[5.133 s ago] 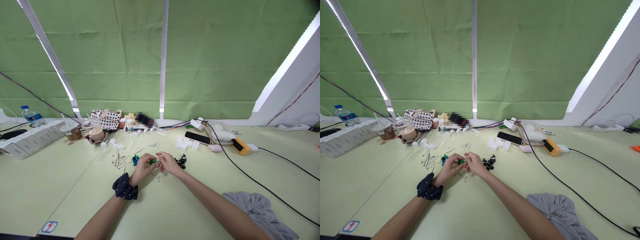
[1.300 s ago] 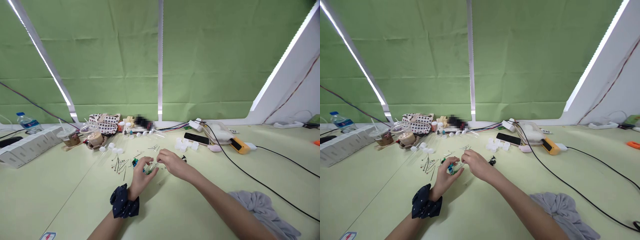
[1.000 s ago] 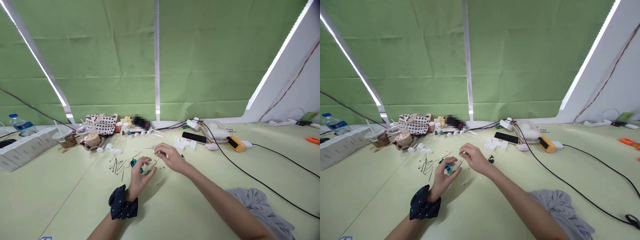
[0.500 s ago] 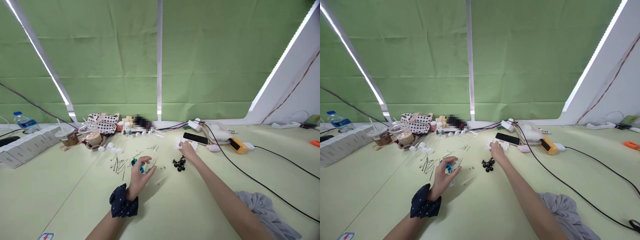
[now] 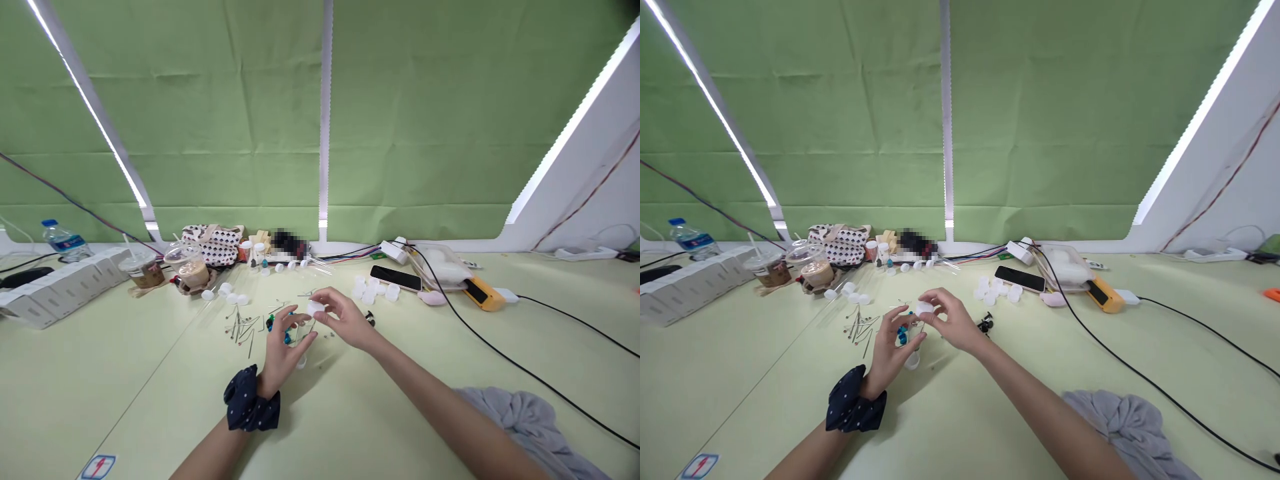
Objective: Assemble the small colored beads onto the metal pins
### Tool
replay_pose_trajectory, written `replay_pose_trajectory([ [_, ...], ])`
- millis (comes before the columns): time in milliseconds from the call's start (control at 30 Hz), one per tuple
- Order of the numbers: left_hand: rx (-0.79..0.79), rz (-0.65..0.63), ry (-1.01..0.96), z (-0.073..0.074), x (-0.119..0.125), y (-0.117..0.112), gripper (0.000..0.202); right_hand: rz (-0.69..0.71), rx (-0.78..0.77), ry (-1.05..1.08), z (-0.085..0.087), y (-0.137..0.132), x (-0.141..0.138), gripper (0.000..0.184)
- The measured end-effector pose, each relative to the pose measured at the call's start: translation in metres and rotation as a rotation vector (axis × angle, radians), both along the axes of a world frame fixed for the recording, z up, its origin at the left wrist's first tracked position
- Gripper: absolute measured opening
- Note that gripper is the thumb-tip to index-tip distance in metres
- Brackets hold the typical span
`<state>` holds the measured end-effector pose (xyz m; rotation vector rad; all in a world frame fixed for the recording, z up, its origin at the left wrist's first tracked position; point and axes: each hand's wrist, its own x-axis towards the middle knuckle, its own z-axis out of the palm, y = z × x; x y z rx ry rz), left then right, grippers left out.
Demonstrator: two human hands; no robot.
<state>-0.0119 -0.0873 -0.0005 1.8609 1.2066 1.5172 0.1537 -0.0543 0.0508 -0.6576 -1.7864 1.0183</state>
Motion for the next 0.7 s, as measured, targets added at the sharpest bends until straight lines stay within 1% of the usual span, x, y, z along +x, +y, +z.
replay_pose_trajectory([
  [100,-0.012,0.01,-0.032,-0.001,0.0,0.0,0.056,-0.026,0.118,-0.059,-0.007,-0.006,-0.007,0.025],
  [200,-0.03,-0.003,-0.055,-0.004,-0.001,0.0,0.059,-0.08,0.184,-0.052,-0.016,-0.008,-0.011,0.025],
  [333,-0.051,-0.029,-0.072,-0.005,-0.002,0.0,0.06,-0.092,0.196,-0.006,-0.021,-0.012,-0.016,0.026],
  [433,-0.071,-0.051,-0.071,-0.003,-0.001,-0.002,0.06,-0.097,0.193,0.002,-0.021,-0.014,-0.018,0.026],
  [600,-0.061,-0.039,-0.009,0.002,0.001,-0.004,0.065,-0.161,0.245,-0.089,-0.021,-0.013,-0.017,0.025],
  [700,-0.066,-0.044,-0.008,0.003,0.002,-0.005,0.067,-0.161,0.302,-0.125,-0.022,-0.012,-0.016,0.025],
])
